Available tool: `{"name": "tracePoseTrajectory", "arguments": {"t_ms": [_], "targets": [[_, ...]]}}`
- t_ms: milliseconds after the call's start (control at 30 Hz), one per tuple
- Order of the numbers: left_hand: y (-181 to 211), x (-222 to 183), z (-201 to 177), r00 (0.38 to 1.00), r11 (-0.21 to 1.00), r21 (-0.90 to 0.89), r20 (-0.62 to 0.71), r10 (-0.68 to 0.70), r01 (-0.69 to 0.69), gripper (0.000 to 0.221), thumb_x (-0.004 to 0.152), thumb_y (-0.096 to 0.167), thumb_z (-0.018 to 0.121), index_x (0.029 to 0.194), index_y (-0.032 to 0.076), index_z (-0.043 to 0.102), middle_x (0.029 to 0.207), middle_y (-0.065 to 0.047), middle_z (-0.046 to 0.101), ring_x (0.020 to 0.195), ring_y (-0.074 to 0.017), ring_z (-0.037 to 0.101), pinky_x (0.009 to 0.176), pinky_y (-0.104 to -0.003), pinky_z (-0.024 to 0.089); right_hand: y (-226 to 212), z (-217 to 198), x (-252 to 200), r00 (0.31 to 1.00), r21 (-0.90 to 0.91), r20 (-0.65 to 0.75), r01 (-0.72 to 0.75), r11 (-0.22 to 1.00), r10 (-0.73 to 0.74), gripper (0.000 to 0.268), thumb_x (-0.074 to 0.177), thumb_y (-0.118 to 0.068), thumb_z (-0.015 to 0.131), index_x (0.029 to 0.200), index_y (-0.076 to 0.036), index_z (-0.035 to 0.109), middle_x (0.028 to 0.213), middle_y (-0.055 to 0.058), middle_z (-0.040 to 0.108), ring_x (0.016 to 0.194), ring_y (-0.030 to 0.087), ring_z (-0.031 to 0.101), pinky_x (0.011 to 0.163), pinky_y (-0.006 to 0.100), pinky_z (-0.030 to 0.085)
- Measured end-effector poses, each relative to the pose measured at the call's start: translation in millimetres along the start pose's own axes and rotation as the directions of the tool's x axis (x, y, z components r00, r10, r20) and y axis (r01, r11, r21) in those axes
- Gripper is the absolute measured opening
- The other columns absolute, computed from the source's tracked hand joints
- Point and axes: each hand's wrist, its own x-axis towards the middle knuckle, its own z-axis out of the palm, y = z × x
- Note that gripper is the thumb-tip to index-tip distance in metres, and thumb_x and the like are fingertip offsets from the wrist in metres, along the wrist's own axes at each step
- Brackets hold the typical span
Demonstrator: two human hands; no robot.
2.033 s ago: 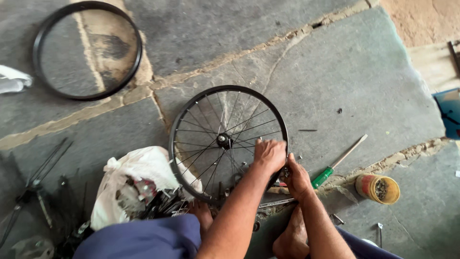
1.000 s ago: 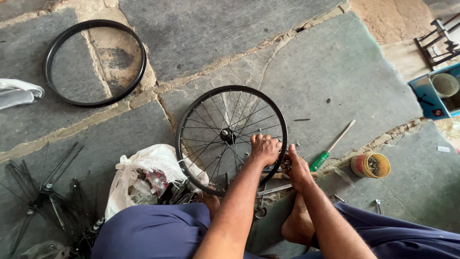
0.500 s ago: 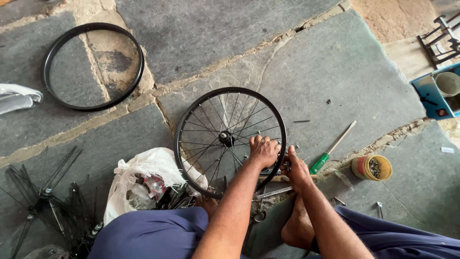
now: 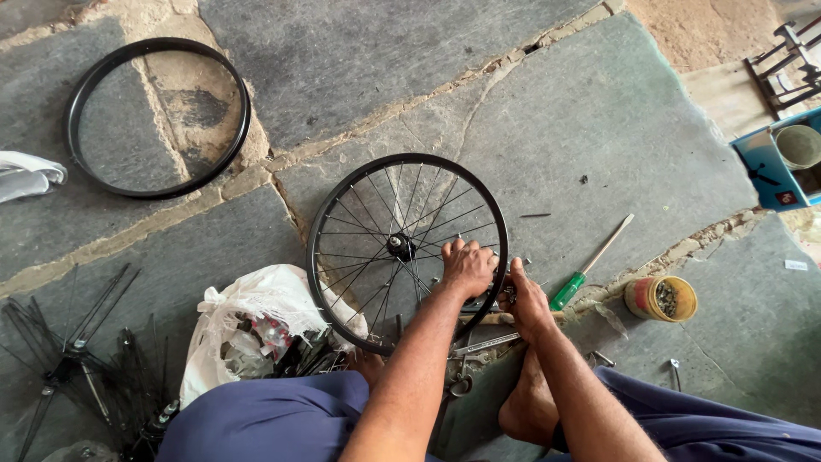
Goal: The person threads spokes into a bicycle wheel hub and then inserts the other end of each spoke through holes in the wheel rim, using their hands to position and secure the parts.
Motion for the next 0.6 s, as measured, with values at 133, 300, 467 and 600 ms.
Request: {"name": "tracePoseTrajectory", "arguments": {"t_ms": [133,300,467,600], "targets": [[-1,21,2,0.991,0.999,-0.039,-0.135,0.001,-0.006,0.036,0.109,0.04,0.049,0.111,0.011,0.071,0.123,-0.012,0.067,0.116,-0.0278,0.059,0.102,-0.044,0.046,1,0,4,0.999,0.017,-0.001,0.032,0.999,-0.032,0.06,0.1,-0.061,0.051,0.095,-0.003,0.067,0.073,0.003,0.057,0.062,0.013,0.05,0.058,0.028,0.043],[14,53,-6,0.926,0.98,-0.182,-0.349,-0.147,0.087,0.032,0.09,0.035,0.062,0.114,0.016,0.069,0.119,-0.008,0.07,0.109,-0.0269,0.062,0.1,-0.051,0.039,-1,6,1,0.997,-0.025,-0.01,0.08,0.997,-0.08,0.052,0.1,-0.056,0.052,0.093,-0.007,0.066,0.075,0.0,0.058,0.065,0.013,0.051,0.058,0.03,0.045],[22,62,-29,0.952,0.946,-0.177,-0.091,-0.291,0.272,0.025,0.1,0.036,0.056,0.113,0.02,0.069,0.115,-0.005,0.072,0.115,-0.0268,0.059,0.1,-0.052,0.033,-8,6,-3,0.991,-0.098,0.008,0.136,0.986,-0.136,0.049,0.103,-0.052,0.051,0.09,-0.007,0.064,0.073,0.002,0.057,0.064,0.013,0.051,0.06,0.03,0.045],[28,62,-36,0.949,0.947,-0.188,-0.13,-0.287,0.261,0.026,0.097,0.033,0.054,0.108,0.017,0.071,0.115,-0.006,0.071,0.118,-0.0285,0.053,0.099,-0.053,0.03,-5,6,-1,0.97,-0.136,0.046,0.242,0.961,-0.238,0.051,0.108,-0.051,0.052,0.089,-0.005,0.064,0.073,0.0,0.055,0.065,0.011,0.047,0.059,0.028,0.04]]}}
